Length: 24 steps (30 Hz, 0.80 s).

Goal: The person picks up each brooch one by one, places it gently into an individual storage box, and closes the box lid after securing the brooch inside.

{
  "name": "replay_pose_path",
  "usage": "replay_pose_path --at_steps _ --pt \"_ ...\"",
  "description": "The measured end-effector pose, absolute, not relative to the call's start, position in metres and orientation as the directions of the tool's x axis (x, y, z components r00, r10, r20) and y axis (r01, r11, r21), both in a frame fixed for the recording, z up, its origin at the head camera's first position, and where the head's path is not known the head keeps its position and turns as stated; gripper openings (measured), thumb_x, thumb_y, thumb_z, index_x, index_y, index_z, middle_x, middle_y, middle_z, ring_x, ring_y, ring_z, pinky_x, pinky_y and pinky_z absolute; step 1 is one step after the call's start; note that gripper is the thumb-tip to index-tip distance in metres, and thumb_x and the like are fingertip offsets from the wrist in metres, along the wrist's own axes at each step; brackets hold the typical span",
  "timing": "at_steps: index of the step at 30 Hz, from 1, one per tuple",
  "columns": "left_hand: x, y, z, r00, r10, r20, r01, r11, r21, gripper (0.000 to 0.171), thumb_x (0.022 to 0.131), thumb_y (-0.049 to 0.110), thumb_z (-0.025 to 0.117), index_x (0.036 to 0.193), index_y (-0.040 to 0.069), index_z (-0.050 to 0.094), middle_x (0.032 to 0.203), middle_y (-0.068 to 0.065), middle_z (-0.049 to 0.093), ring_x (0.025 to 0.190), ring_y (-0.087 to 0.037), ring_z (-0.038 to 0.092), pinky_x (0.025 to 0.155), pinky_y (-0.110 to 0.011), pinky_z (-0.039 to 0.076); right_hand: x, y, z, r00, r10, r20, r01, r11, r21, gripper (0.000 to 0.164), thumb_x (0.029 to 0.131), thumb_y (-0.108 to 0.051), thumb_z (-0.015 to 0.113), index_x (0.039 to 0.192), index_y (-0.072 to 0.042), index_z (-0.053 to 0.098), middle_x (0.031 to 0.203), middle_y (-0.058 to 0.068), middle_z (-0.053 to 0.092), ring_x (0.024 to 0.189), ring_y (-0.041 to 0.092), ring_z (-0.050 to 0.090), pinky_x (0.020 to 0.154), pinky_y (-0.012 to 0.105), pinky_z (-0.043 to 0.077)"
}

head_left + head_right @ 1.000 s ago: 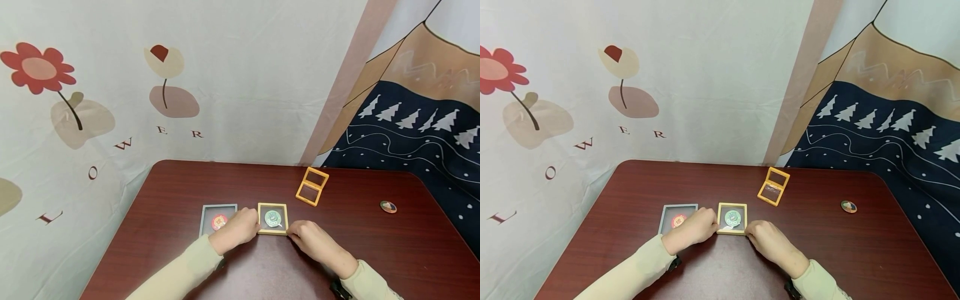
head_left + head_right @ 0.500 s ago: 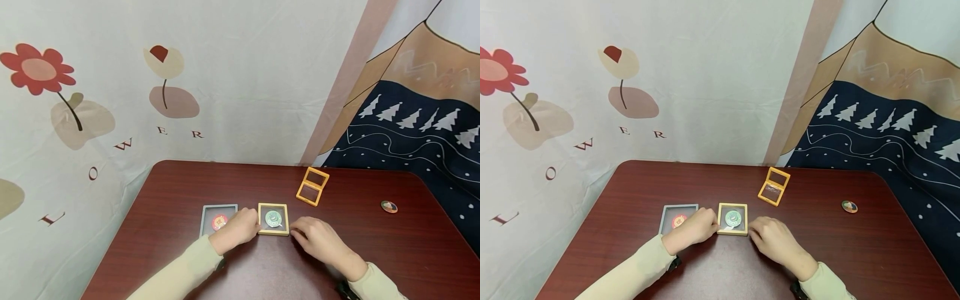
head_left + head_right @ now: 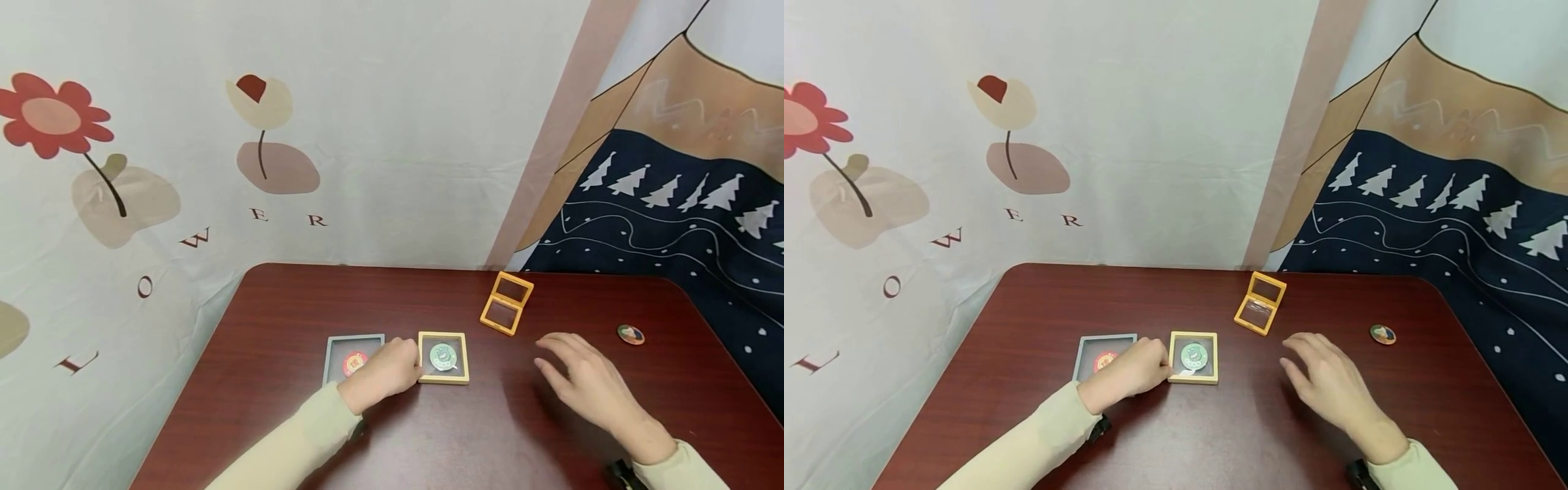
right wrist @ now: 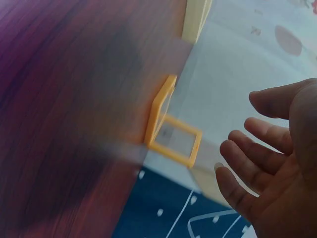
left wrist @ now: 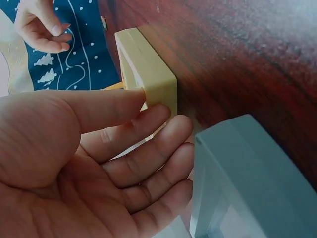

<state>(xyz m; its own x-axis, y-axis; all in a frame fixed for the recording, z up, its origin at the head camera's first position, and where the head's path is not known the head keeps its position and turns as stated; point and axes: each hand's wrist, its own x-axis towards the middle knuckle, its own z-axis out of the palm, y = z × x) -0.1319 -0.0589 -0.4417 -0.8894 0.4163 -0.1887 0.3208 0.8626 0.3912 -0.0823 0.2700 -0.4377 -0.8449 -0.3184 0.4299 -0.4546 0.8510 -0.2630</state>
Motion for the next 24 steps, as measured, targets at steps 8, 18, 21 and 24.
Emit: replay_pose_path --at_steps 8,18,21,24 --pt "-0.133 -0.059 -0.439 -0.886 0.427 -0.181 0.329 0.853 0.405 0.05 0.089 0.009 0.074 0.049 0.017 0.045 0.048 0.008 0.036 0.049 -0.01 0.038 0.048 -0.027 0.035 -0.085 0.307 -0.441 -0.836 -0.265 0.481 -0.425 0.867 -0.261 0.05 0.08 -0.007 0.086 0.125 0.001 0.068 0.125 0.019 0.066 0.115 0.039 0.06 0.091 0.055 0.044" --pt "-0.137 -0.055 -0.426 -0.876 0.428 -0.224 0.326 0.866 0.379 0.045 0.092 0.01 0.07 0.052 0.018 0.051 0.048 0.009 0.042 0.048 -0.009 0.042 0.05 -0.027 0.036 -0.087 0.338 -0.442 -0.9 -0.169 0.403 -0.305 0.903 -0.303 0.068 0.09 -0.025 0.082 0.144 0.006 0.054 0.143 0.029 0.055 0.127 0.051 0.052 0.114 0.061 0.033" --pt "-0.141 -0.05 -0.418 -0.882 0.426 -0.201 0.33 0.864 0.38 0.046 0.097 0.012 0.066 0.053 0.019 0.05 0.047 0.01 0.041 0.047 -0.008 0.041 0.051 -0.027 0.033 -0.088 0.347 -0.442 -0.924 -0.139 0.355 -0.254 0.918 -0.303 0.073 0.094 -0.032 0.079 0.148 0.007 0.049 0.148 0.031 0.05 0.131 0.053 0.048 0.107 0.068 0.036" --pt "-0.147 -0.042 -0.413 -0.887 0.435 -0.156 0.35 0.854 0.386 0.048 0.1 0.015 0.063 0.056 0.019 0.045 0.047 0.01 0.035 0.047 -0.008 0.036 0.05 -0.028 0.029 -0.09 0.355 -0.443 -0.936 -0.123 0.328 -0.228 0.925 -0.303 0.076 0.096 -0.035 0.075 0.151 0.007 0.045 0.151 0.032 0.047 0.133 0.053 0.046 0.107 0.069 0.035"
